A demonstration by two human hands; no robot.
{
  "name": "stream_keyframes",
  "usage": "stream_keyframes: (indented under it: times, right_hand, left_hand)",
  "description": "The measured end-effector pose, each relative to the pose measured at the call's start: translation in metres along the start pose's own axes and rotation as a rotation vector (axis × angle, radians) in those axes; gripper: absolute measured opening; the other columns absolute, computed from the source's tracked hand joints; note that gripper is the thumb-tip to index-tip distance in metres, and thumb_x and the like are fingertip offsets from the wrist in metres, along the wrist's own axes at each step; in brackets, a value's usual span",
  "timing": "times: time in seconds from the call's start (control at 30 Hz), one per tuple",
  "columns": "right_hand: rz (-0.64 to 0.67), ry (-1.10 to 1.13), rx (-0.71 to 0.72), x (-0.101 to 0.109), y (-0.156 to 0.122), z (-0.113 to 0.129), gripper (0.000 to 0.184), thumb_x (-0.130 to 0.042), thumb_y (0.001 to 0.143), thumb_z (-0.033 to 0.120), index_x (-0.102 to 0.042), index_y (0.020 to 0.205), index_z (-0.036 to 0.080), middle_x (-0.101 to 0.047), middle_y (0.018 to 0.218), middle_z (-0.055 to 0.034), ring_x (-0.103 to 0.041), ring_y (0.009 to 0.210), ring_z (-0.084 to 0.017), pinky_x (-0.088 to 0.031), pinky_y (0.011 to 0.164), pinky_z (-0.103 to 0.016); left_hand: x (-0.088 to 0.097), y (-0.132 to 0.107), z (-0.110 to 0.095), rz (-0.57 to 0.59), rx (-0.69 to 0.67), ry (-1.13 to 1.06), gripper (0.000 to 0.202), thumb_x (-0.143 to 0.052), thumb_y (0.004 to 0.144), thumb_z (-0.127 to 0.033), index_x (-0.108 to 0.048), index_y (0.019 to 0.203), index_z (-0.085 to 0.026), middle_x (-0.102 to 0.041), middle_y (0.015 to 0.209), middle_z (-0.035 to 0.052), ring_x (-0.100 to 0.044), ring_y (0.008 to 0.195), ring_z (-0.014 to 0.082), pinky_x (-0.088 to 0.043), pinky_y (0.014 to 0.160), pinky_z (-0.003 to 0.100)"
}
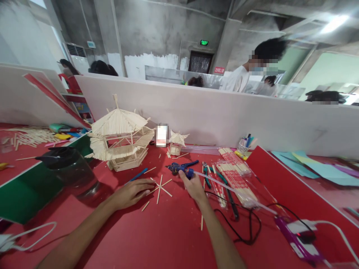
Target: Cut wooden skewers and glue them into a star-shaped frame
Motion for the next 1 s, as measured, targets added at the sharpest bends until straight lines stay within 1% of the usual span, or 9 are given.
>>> stream_keyframes:
  times: [0.1, 0.17, 0.23, 0.37, 0.57, 0.63, 0.77, 0.87, 1.0]
  right_hand:
    - [-0.039, -0.07, 0.07, 0.005, -0.001, 0.011, 0.055, -0.052, 0.081, 0.07, -0.061, 0.061, 0.019, -0.053, 0.049, -0.0008, -0.048, 0.047, -0.015, -0.038, 0.047, -0.027]
    - [-0.047, -0.083, 0.077, 0.005, -0.003, 0.014, 0.054, -0.054, 0.08, 0.069, -0.058, 0.057, 0.02, -0.054, 0.05, -0.0016, -0.049, 0.049, -0.015, -0.039, 0.048, -0.027]
    - [0.001, -0.019, 0.027, 0.0, -0.003, 0.011, 0.056, -0.053, 0.08, 0.071, -0.059, 0.058, 0.019, -0.053, 0.049, -0.0006, -0.046, 0.045, -0.014, -0.037, 0.045, -0.026]
    - [0.131, 0.221, -0.11, -0.016, -0.003, -0.001, 0.06, -0.052, 0.076, 0.077, -0.062, 0.07, 0.018, -0.048, 0.047, 0.0029, -0.041, 0.04, -0.01, -0.035, 0.04, -0.022]
    - [0.039, 0.351, -0.227, -0.012, 0.001, -0.012, 0.065, -0.058, 0.068, 0.081, -0.043, 0.051, 0.02, -0.047, 0.05, 0.0021, -0.035, 0.039, -0.007, -0.03, 0.035, -0.019]
    - [0.043, 0.401, -0.235, -0.011, 0.001, -0.011, 0.064, -0.058, 0.068, 0.081, -0.046, 0.053, 0.02, -0.045, 0.048, 0.0026, -0.035, 0.039, -0.007, -0.03, 0.036, -0.02]
    - [0.109, 0.472, -0.212, -0.012, 0.0, -0.004, 0.065, -0.052, 0.072, 0.082, -0.059, 0.065, 0.018, -0.051, 0.051, -0.0002, -0.037, 0.041, -0.009, -0.032, 0.037, -0.021]
    - [0.147, 0.401, -0.187, -0.01, -0.001, -0.001, 0.065, -0.053, 0.071, 0.082, -0.062, 0.071, 0.018, -0.053, 0.054, -0.0004, -0.039, 0.043, -0.01, -0.033, 0.039, -0.022]
    - [0.233, 0.081, -0.118, -0.009, -0.002, 0.0, 0.06, -0.052, 0.076, 0.076, -0.065, 0.074, 0.018, -0.047, 0.049, 0.0034, -0.041, 0.043, -0.012, -0.036, 0.044, -0.024]
  left_hand:
    - [0.003, 0.0, 0.0, -0.032, 0.006, 0.019, 0.029, -0.043, 0.101, -0.028, -0.063, 0.121, -0.022, -0.068, 0.122, 0.0067, -0.064, 0.112, 0.0187, -0.051, 0.096, 0.031]
    - [0.007, -0.001, -0.001, -0.071, 0.011, 0.033, 0.028, -0.042, 0.101, -0.027, -0.063, 0.118, -0.021, -0.07, 0.116, 0.0074, -0.065, 0.107, 0.019, -0.052, 0.092, 0.032]
    - [0.012, -0.001, -0.002, -0.111, 0.014, 0.043, 0.026, -0.042, 0.101, -0.026, -0.064, 0.113, -0.02, -0.07, 0.112, 0.0076, -0.065, 0.104, 0.0192, -0.053, 0.091, 0.032]
    - [0.018, -0.002, -0.001, -0.158, 0.027, 0.047, 0.025, -0.041, 0.1, -0.024, -0.064, 0.107, -0.019, -0.071, 0.107, 0.0075, -0.065, 0.101, 0.019, -0.052, 0.089, 0.032]
    - [0.015, -0.001, 0.003, -0.12, 0.062, 0.042, 0.028, -0.038, 0.101, -0.027, -0.065, 0.106, -0.019, -0.07, 0.106, 0.0079, -0.065, 0.099, 0.0192, -0.052, 0.089, 0.032]
    - [0.013, -0.001, 0.004, -0.096, 0.061, 0.044, 0.029, -0.037, 0.102, -0.027, -0.065, 0.106, -0.019, -0.07, 0.106, 0.0083, -0.065, 0.099, 0.0196, -0.052, 0.088, 0.032]
    - [0.011, -0.001, 0.005, -0.079, 0.06, 0.027, 0.029, -0.038, 0.101, -0.025, -0.065, 0.105, -0.019, -0.07, 0.107, 0.0086, -0.065, 0.099, 0.0195, -0.052, 0.087, 0.031]
    - [0.009, -0.002, 0.008, -0.078, 0.069, -0.002, 0.028, -0.039, 0.101, -0.026, -0.065, 0.113, -0.02, -0.069, 0.114, 0.0084, -0.065, 0.105, 0.0194, -0.052, 0.092, 0.032]
    - [0.002, -0.002, 0.009, -0.038, 0.073, -0.001, 0.031, -0.043, 0.101, -0.03, -0.062, 0.125, -0.022, -0.067, 0.125, 0.0079, -0.062, 0.116, 0.0205, -0.05, 0.099, 0.034]
Point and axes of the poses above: each hand's wrist, its own y-axis towards the middle knuckle, its own x-axis out of the back of the hand, z = x × y, the point moved 8 cm from there along y, towards the middle knuckle
